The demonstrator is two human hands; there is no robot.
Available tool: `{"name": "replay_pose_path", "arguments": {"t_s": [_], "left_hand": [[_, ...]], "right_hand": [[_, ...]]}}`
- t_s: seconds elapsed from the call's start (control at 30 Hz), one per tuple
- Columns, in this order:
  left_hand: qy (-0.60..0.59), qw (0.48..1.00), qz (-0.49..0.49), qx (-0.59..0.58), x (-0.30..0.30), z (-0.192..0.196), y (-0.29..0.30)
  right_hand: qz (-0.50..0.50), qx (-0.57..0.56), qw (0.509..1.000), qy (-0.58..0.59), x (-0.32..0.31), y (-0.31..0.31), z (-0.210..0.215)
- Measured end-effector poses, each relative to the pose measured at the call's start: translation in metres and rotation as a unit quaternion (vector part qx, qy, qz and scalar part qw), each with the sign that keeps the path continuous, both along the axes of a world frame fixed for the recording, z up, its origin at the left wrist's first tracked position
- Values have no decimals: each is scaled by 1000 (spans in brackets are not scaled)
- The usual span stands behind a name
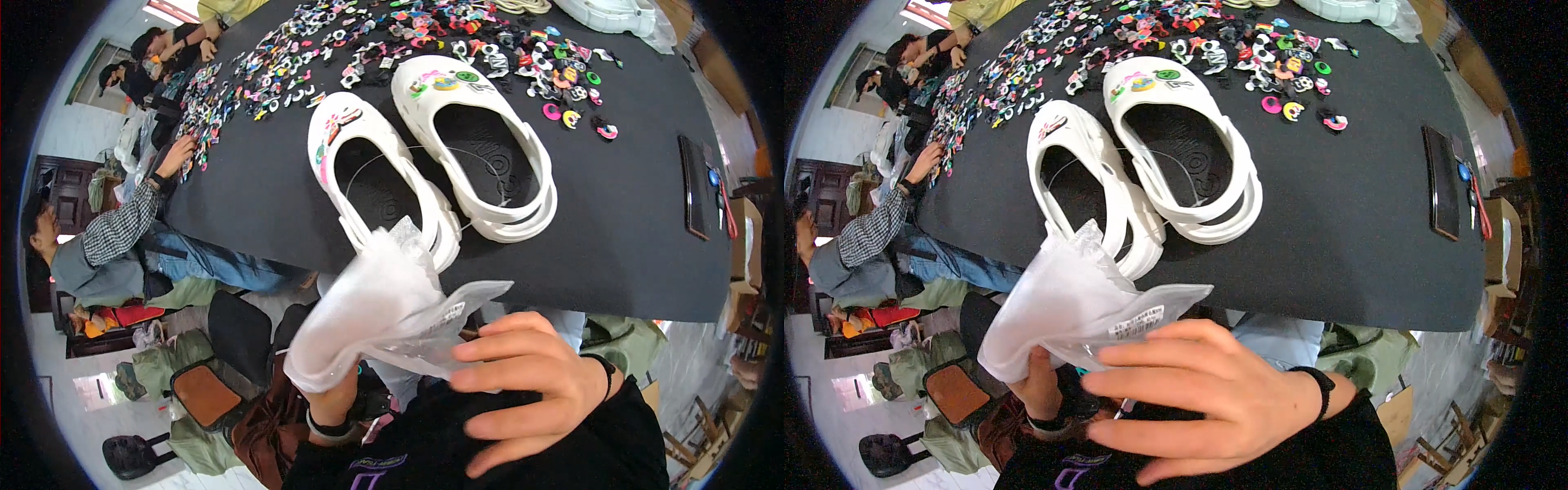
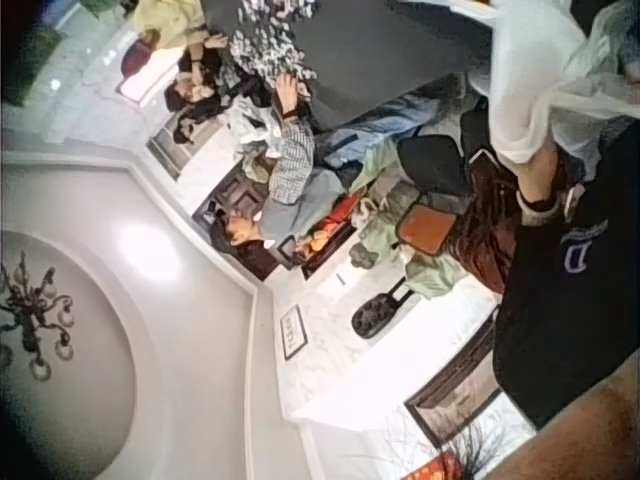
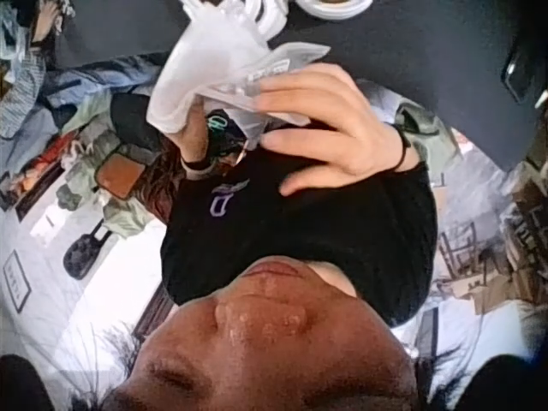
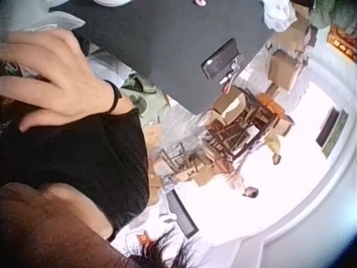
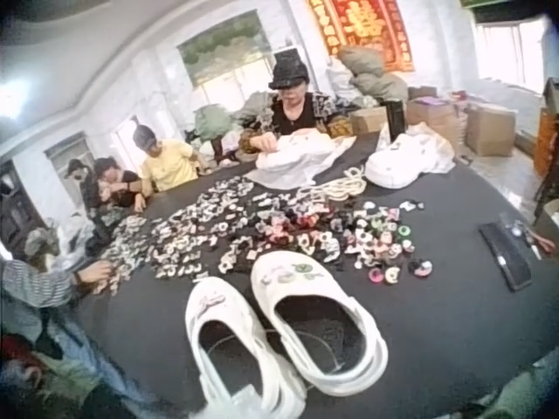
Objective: The recorder attaches decorative plastic charms to the holes of white clog-style shoes.
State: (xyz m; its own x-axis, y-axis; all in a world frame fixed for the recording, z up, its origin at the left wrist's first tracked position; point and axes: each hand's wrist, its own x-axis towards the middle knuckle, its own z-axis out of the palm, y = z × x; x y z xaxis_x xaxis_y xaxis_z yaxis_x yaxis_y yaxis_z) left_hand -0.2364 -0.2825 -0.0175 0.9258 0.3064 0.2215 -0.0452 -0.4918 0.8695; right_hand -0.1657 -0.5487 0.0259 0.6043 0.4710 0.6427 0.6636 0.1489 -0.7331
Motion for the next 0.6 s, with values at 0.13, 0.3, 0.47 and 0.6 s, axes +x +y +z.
{"name": "replay_pose_path", "arguments": {"t_s": [0.13, 0.3, 0.47, 0.6], "left_hand": [[-2, 987, 11, -160, 0, -9, 3], [43, 942, -16, -333, -4, -6, -1], [61, 925, -36, -373, -7, -12, 4], [88, 926, -48, -363, -5, -21, 5]], "right_hand": [[-99, -10, 990, 100, -8, 6, -16], [-39, -7, 964, 264, 4, 0, -41], [-195, -102, 972, 82, 10, -9, -40], [-92, 63, 922, 370, -1, -12, -58]]}}
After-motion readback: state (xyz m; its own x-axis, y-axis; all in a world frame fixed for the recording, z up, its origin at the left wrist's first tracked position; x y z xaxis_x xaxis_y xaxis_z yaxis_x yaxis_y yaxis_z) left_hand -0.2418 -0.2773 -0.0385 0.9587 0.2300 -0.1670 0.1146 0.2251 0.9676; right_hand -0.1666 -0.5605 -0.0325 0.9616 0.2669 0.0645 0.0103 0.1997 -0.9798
